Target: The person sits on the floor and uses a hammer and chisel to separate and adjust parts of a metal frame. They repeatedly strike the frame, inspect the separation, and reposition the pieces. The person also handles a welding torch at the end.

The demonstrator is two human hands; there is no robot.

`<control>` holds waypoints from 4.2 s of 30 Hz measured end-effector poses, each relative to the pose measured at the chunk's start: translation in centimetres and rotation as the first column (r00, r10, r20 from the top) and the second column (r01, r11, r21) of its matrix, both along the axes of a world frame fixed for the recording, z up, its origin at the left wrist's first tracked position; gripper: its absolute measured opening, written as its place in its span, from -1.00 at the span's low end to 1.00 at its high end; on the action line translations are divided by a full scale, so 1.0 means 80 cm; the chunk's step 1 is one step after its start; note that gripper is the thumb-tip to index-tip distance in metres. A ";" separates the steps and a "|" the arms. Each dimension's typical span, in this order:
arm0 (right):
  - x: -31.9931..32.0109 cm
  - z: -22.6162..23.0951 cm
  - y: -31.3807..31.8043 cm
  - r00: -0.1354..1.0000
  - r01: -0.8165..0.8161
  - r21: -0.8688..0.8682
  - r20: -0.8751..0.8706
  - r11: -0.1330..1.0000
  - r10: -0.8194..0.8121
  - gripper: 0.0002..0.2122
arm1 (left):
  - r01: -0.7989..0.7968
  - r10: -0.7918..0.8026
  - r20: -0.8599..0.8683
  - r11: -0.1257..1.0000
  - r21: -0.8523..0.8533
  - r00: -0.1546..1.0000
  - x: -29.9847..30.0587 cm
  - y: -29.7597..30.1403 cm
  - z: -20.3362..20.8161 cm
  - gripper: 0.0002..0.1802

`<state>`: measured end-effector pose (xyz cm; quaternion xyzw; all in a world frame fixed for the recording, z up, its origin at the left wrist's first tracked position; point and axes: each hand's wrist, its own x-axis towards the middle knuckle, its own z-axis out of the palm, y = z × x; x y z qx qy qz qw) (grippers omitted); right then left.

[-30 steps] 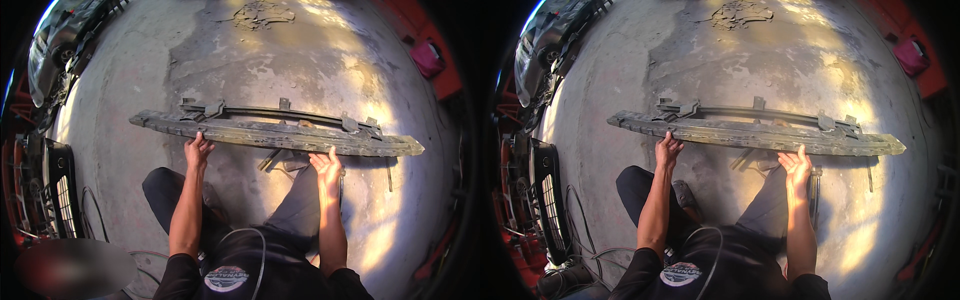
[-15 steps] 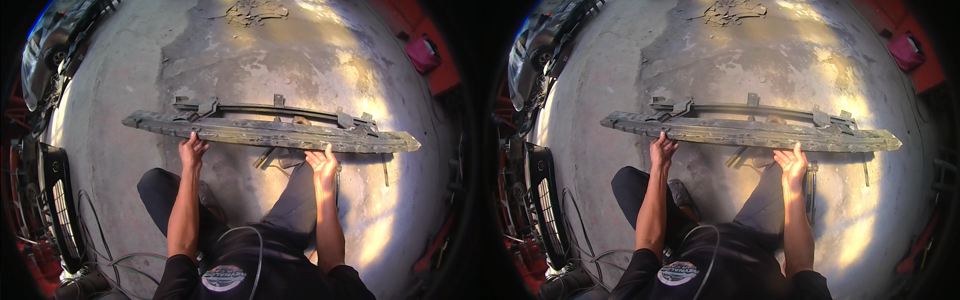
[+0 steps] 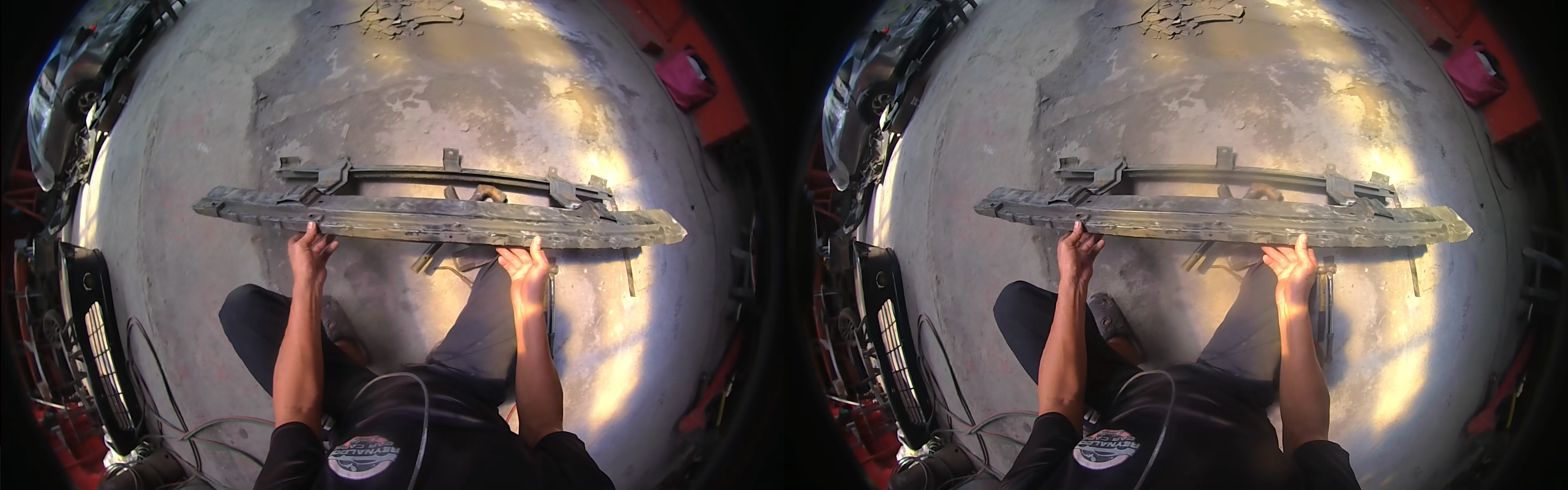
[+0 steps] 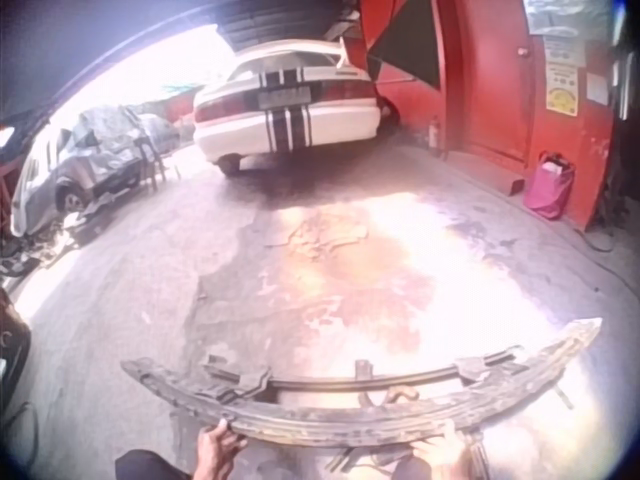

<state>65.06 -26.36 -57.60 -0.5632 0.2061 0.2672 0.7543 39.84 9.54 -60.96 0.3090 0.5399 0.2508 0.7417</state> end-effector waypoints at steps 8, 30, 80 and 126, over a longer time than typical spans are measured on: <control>0.003 -0.010 -0.007 1.000 -0.010 0.044 -0.011 0.999 0.011 -0.48 | -0.025 0.025 -0.007 1.000 -0.018 1.000 0.004 -0.004 0.012 -0.45; 0.000 -0.004 0.012 0.996 0.088 -0.021 -0.010 0.996 -0.088 -0.16 | 0.058 -0.058 0.020 0.998 -0.003 0.998 -0.013 0.011 -0.009 -0.59; -0.004 -0.019 0.001 0.989 0.040 0.006 0.141 0.999 -0.040 -0.54 | 0.002 -0.004 0.037 0.999 0.041 0.999 -0.002 0.002 -0.002 -0.54; -0.062 -0.118 0.008 0.821 -0.568 -0.383 -0.201 0.728 0.535 -0.55 | -0.100 0.157 0.054 0.820 -0.564 0.986 0.016 -0.041 -0.063 -0.47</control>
